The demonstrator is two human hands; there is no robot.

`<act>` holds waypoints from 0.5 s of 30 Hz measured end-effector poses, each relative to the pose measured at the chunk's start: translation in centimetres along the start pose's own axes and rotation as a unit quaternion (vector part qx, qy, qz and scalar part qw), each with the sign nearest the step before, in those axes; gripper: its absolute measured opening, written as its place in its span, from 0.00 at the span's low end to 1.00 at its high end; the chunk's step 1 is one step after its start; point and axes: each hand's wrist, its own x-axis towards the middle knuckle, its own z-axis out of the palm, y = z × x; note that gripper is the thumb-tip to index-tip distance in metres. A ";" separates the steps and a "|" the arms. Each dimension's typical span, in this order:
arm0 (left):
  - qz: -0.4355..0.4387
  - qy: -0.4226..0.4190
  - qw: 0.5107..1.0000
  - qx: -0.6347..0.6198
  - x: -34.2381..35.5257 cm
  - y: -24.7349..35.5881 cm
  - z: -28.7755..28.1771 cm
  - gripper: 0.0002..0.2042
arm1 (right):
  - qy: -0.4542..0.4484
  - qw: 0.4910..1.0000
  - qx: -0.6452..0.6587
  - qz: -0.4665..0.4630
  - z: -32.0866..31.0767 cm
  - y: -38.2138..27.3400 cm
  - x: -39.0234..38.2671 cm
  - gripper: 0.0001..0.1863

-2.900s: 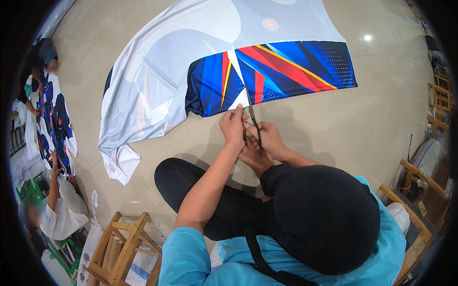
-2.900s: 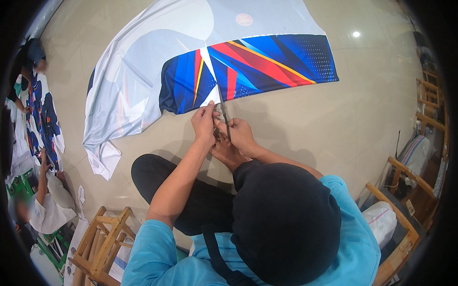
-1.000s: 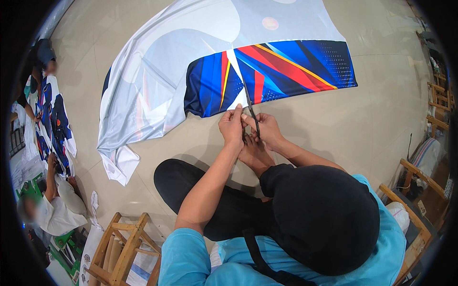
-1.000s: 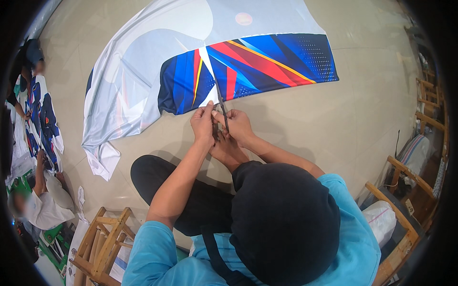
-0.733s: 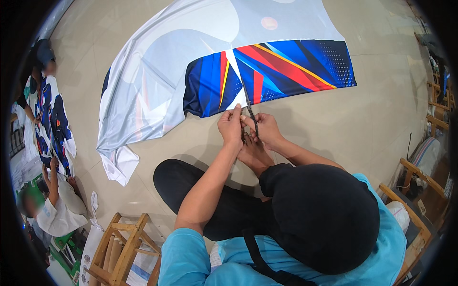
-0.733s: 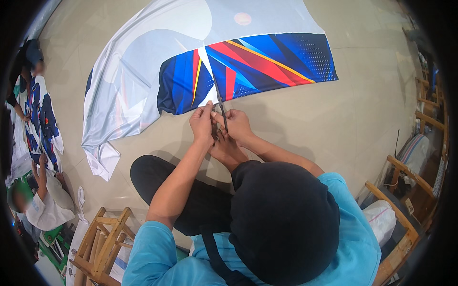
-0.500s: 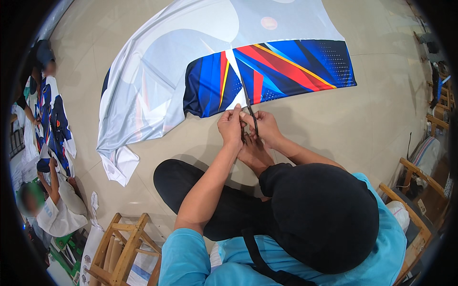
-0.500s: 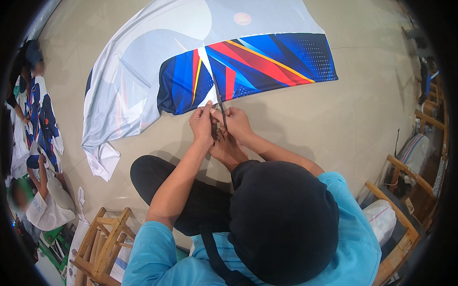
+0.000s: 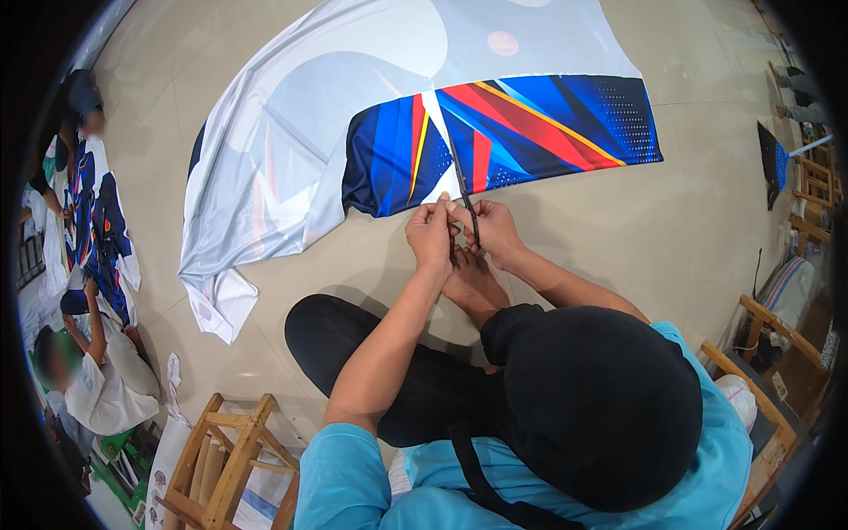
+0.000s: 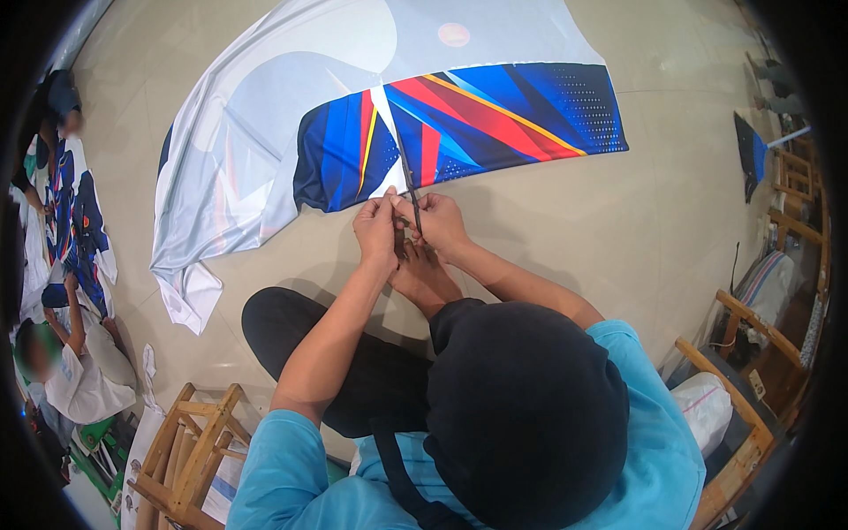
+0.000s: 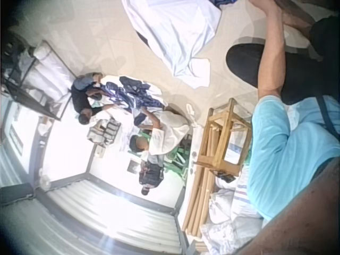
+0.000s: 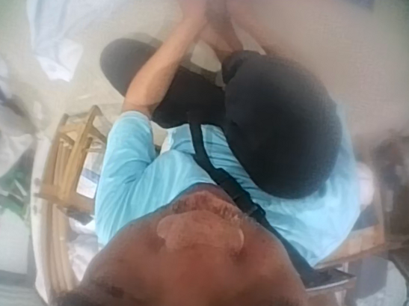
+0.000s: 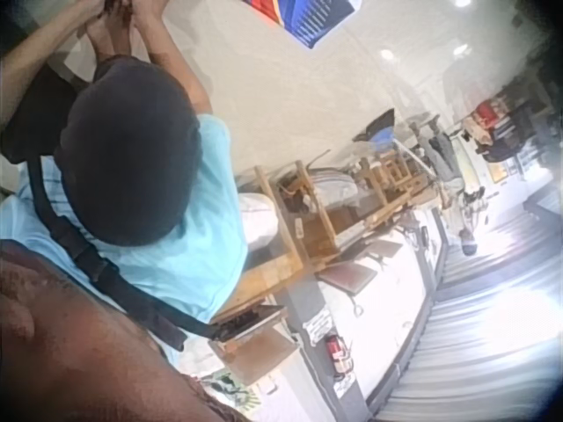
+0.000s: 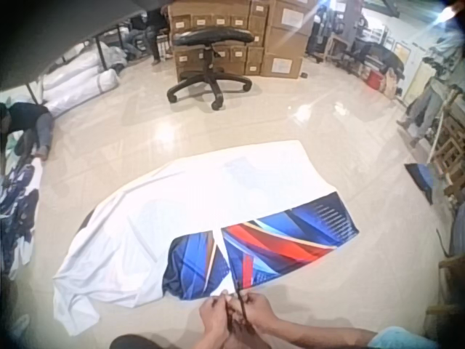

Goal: The person unfolds a large white t-shirt with a colorful graphic print on the floor and uses scissors to cut along the edges of the printed design. The person carefully trims the excess white fabric around the graphic, separating the printed section from the rest of the shirt.

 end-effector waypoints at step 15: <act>0.468 0.090 0.809 0.344 3.5 5.6 -0.3 0.11 | 0.010 1.000 -0.017 -0.003 0.0 0.4 0.6 0.25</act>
